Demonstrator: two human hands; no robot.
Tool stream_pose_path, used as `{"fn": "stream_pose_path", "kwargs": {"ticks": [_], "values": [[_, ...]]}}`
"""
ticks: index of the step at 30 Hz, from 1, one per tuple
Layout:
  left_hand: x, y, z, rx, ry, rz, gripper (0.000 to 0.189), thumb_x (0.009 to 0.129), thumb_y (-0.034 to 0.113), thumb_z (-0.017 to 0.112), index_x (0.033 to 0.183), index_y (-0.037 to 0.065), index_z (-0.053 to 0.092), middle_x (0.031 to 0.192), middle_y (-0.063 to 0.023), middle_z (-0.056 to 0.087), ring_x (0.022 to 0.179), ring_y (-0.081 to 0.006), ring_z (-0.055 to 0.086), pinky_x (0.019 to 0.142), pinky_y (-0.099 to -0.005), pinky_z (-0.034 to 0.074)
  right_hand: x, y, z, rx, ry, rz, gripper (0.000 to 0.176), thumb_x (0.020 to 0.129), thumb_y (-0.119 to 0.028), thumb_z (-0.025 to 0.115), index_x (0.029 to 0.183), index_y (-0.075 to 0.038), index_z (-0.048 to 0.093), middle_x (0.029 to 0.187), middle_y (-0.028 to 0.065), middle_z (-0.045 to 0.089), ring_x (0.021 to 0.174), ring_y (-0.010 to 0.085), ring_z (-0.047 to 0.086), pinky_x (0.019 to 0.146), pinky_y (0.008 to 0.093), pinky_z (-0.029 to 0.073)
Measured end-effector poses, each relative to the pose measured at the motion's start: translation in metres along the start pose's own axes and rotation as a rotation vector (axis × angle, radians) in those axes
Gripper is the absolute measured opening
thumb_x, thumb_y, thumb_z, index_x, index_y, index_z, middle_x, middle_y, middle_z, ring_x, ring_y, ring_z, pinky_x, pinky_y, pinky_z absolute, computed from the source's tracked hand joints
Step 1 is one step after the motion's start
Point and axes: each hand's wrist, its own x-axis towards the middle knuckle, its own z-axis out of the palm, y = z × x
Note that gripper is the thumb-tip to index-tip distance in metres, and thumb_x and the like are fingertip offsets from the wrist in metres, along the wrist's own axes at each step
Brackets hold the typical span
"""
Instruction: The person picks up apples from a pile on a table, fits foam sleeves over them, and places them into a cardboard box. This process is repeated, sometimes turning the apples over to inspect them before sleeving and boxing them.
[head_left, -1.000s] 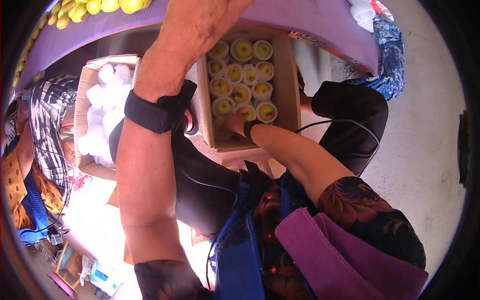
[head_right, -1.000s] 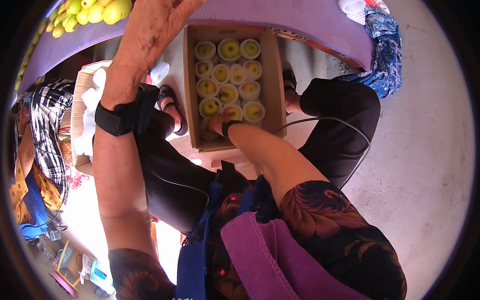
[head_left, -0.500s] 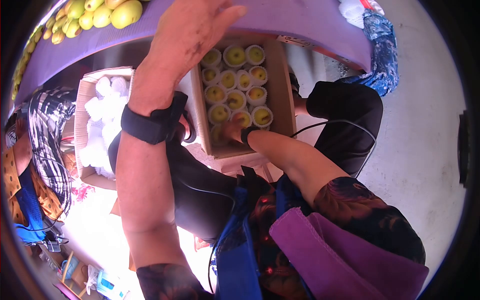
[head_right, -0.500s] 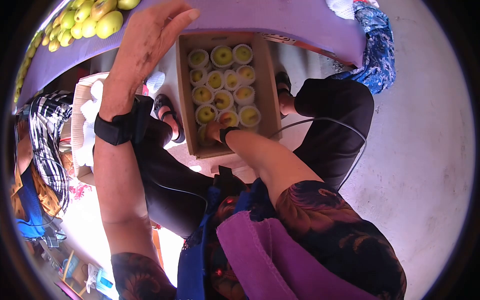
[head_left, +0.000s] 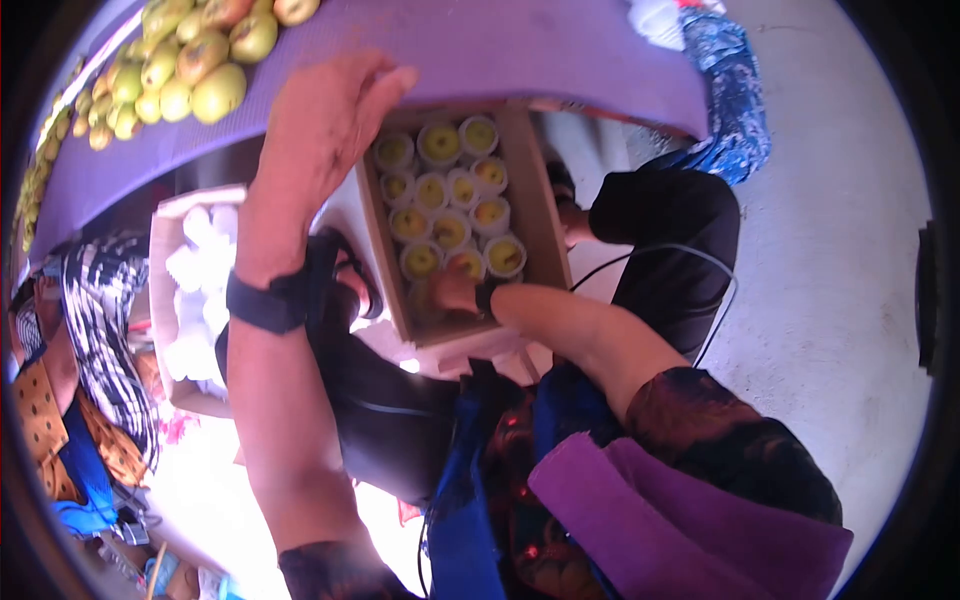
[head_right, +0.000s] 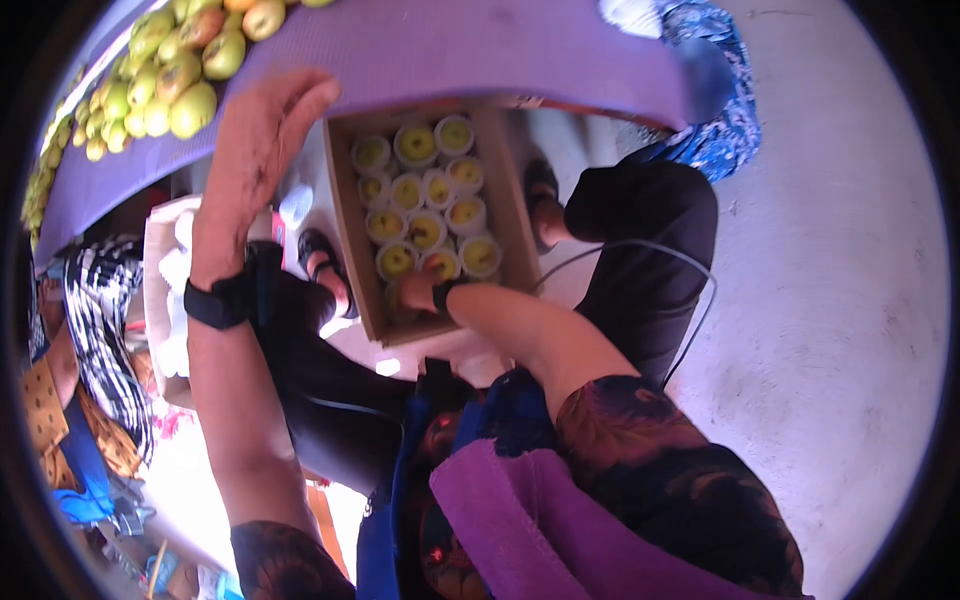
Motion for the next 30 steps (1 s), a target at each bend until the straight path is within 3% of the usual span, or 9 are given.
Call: {"fn": "stream_pose_path", "kwargs": {"ticks": [1,3,6,8,12,14,21,28,30], "values": [[0.001,0.001,0.001,-0.041,0.033,0.005,0.029,0.089,0.03,0.062,0.095,0.002,0.065,0.08,-0.0214,0.063,0.078,-0.0424,0.059,0.065,-0.0442,0.046,-0.001,-0.003,-0.007,-0.048,0.139,-0.032,0.007,0.069,-0.008,0.063,0.066,-0.007,0.069,0.069,0.0141,0.065,0.066,0.0274,0.065,0.061,0.0393,0.052],[0.002,0.005,0.0,-0.026,0.009,-0.041,0.03,0.09,0.029,0.061,0.099,0.001,0.064,0.084,-0.0201,0.065,0.078,-0.0372,0.062,0.068,-0.0404,0.048,0.006,-0.001,0.026,0.089,0.274,-0.07,0.009,0.069,-0.011,0.062,0.065,-0.005,0.067,0.068,0.0134,0.063,0.067,0.0295,0.064,0.059,0.0414,0.05],[0.004,0.008,-0.002,-0.019,-0.016,-0.067,0.029,0.09,0.026,0.062,0.102,0.0,0.064,0.086,-0.0189,0.065,0.076,-0.0327,0.064,0.069,-0.0371,0.049,-0.004,-0.003,-0.051,0.112,0.127,-0.057,0.014,0.071,-0.017,0.062,0.068,-0.004,0.068,0.074,0.013,0.065,0.073,0.0303,0.066,0.063,0.0404,0.051],[0.005,0.006,0.001,-0.031,-0.024,-0.069,0.028,0.089,0.025,0.063,0.103,0.0,0.064,0.086,-0.0185,0.066,0.075,-0.032,0.064,0.068,-0.037,0.05,-0.005,-0.005,-0.109,0.678,-0.329,0.467,0.023,0.074,-0.022,0.063,0.082,-0.003,0.07,0.084,0.015,0.067,0.082,0.033,0.065,0.072,0.042,0.051],[0.008,0.0,0.011,-0.005,-0.031,-0.03,0.025,0.084,0.017,0.067,0.103,0.001,0.064,0.084,-0.0169,0.066,0.074,-0.0306,0.065,0.067,-0.0365,0.051,-0.037,0.01,-0.185,0.769,-0.313,0.349,0.037,0.078,-0.028,0.062,0.103,0.0,0.066,0.092,0.0174,0.066,0.09,0.0356,0.064,0.081,0.0449,0.049],[0.009,0.003,0.015,0.001,-0.055,-0.015,0.024,0.084,0.014,0.066,0.103,0.001,0.064,0.086,-0.0173,0.066,0.076,-0.0316,0.065,0.067,-0.037,0.051,-0.053,0.019,-0.199,0.875,0.0,0.203,0.048,0.08,-0.031,0.062,0.116,0.001,0.059,0.096,0.0189,0.066,0.092,0.0368,0.063,0.083,0.0472,0.047],[0.021,0.015,0.027,0.133,-0.049,-0.056,0.022,0.087,0.028,0.064,0.08,0.007,0.061,0.068,-0.0176,0.06,0.068,-0.0405,0.059,0.057,-0.045,0.046,-0.103,0.068,-0.313,0.952,0.206,0.234,0.043,0.085,-0.022,0.062,0.122,-0.001,0.055,0.098,0.0159,0.066,0.093,0.0278,0.065,0.08,0.0355,0.05],[0.027,0.024,0.033,0.145,-0.028,-0.038,0.038,0.087,0.036,0.065,0.068,0.004,0.056,0.061,-0.0185,0.054,0.06,-0.0407,0.053,0.05,-0.0434,0.042,-0.118,0.142,-0.35,0.649,0.625,0.409,0.034,0.085,-0.021,0.063,0.112,-0.001,0.06,0.099,0.0153,0.065,0.093,0.0272,0.063,0.082,0.0358,0.049],[0.027,0.023,0.036,0.145,-0.018,-0.042,0.038,0.086,0.035,0.065,0.067,0.004,0.056,0.062,-0.0184,0.054,0.059,-0.0402,0.053,0.05,-0.0432,0.041,-0.115,0.171,-0.353,0.56,0.717,0.508,0.031,0.083,-0.021,0.061,0.106,-0.001,0.062,0.106,0.0195,0.061,0.101,0.0347,0.058,0.089,0.0421,0.046]]}}
